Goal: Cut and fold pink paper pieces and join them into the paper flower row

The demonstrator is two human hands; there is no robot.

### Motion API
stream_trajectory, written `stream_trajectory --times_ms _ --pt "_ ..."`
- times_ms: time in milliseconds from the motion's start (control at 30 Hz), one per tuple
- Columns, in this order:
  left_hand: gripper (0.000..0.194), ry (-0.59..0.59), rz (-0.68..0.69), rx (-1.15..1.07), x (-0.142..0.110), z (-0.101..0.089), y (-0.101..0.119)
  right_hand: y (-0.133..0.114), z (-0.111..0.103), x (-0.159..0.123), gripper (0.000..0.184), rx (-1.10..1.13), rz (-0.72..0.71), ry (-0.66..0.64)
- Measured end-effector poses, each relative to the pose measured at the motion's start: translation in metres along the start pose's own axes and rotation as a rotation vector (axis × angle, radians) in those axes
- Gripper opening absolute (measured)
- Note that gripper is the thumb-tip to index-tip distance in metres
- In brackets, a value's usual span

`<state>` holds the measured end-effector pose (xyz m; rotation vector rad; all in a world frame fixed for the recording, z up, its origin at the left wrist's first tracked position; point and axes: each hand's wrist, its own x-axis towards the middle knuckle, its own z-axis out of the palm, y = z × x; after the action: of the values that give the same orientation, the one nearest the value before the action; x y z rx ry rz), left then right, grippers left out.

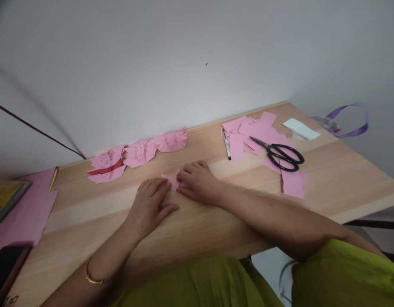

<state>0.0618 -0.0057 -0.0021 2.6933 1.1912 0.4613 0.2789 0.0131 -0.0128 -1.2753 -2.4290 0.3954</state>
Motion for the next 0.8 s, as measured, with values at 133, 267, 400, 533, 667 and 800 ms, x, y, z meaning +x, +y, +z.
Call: stream_trajectory --times_ms 133,267,400,533,667,800 --pt "0.045 0.023 0.013 -0.014 0.0000 -0.0010 0.0002 -0.0001 -0.0009 0.0003 0.021 0.000 -0.007 -0.002" --pt "0.043 0.008 0.079 -0.041 -0.0016 0.0014 0.0011 -0.0006 -0.0013 0.0006 0.021 0.002 -0.009 0.001" --pt "0.045 -0.009 0.086 -0.034 -0.0018 0.0022 0.0018 -0.0007 -0.0008 0.0006 0.021 0.007 -0.003 -0.005" --pt "0.044 -0.005 0.011 0.016 -0.0005 0.0001 0.0014 -0.0008 -0.0009 0.0007 0.022 0.008 0.001 -0.011" --pt "0.044 0.011 -0.042 0.057 -0.0004 -0.0015 -0.0001 -0.0016 -0.0019 0.0011 0.022 0.009 0.003 -0.015" --pt "0.040 0.034 -0.023 0.045 -0.0011 -0.0023 0.0001 -0.0013 -0.0021 0.0012 0.023 0.005 -0.004 -0.011"
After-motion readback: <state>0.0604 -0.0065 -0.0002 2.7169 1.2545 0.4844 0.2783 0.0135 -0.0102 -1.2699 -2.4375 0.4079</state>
